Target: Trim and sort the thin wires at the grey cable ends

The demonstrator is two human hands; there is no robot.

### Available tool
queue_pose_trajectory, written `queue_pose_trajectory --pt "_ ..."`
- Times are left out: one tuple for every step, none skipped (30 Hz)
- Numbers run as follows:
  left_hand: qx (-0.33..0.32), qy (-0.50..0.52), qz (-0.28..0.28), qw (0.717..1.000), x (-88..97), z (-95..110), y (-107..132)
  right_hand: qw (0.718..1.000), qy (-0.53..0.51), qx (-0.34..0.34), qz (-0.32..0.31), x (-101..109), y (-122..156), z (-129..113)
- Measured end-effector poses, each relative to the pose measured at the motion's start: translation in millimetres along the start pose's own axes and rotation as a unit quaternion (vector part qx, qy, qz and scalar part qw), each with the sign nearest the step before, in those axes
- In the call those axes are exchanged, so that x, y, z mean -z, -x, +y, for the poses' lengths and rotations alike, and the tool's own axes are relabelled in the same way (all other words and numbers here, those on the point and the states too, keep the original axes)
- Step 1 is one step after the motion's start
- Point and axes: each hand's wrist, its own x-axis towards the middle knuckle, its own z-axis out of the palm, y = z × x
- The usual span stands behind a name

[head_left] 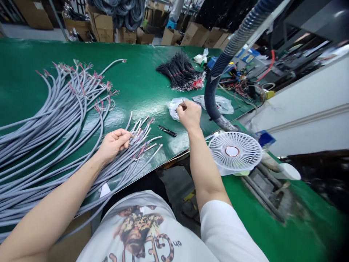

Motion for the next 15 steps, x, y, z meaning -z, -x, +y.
queue_pose_trajectory --pt "0.003 0.008 0.004 1.0 0.0 0 0 0.999 0.022 -0.033 -0.005 -1 -6 8" --pt "0.008 0.015 0.006 1.0 0.1 1 -1 0.997 0.042 -0.066 -0.014 -3 -11 16" --pt "0.012 0.021 0.007 1.0 0.2 1 -1 0.993 0.055 -0.097 -0.025 -5 -16 24" --pt "0.016 0.028 0.006 0.999 0.5 2 -2 0.99 0.062 -0.121 -0.036 -7 -19 31" --pt "0.019 0.036 0.003 0.999 0.7 2 -2 0.988 0.062 -0.136 -0.044 -9 -22 38" --pt "0.02 0.045 -0.001 0.999 1.0 2 -2 0.987 0.057 -0.142 -0.048 -11 -23 43" --pt "0.019 0.055 -0.003 0.998 1.2 3 -2 0.988 0.048 -0.141 -0.048 -12 -23 48" --pt "0.017 0.065 -0.005 0.998 1.4 3 -2 0.989 0.039 -0.135 -0.042 -13 -23 50" --pt "0.015 0.075 -0.005 0.997 1.5 4 -2 0.991 0.029 -0.127 -0.033 -13 -21 52" --pt "0.012 0.082 -0.004 0.997 1.6 4 -2 0.992 0.021 -0.119 -0.024 -13 -19 51" --pt "0.01 0.087 -0.001 0.996 1.7 4 -2 0.994 0.012 -0.11 -0.016 -12 -16 49" --pt "0.009 0.09 0.001 0.996 1.8 5 -2 0.995 0.003 -0.098 -0.007 -10 -12 44" --pt "0.008 0.093 0.002 0.996 2.0 5 -2 0.997 -0.006 -0.083 -0.001 -8 -7 38" --pt "0.008 0.095 0.003 0.995 2.2 5 -2 0.998 -0.019 -0.061 0.004 -5 -1 31" --pt "0.008 0.096 0.004 0.995 2.5 4 -2 0.999 -0.04 -0.034 0.007 -2 5 22"
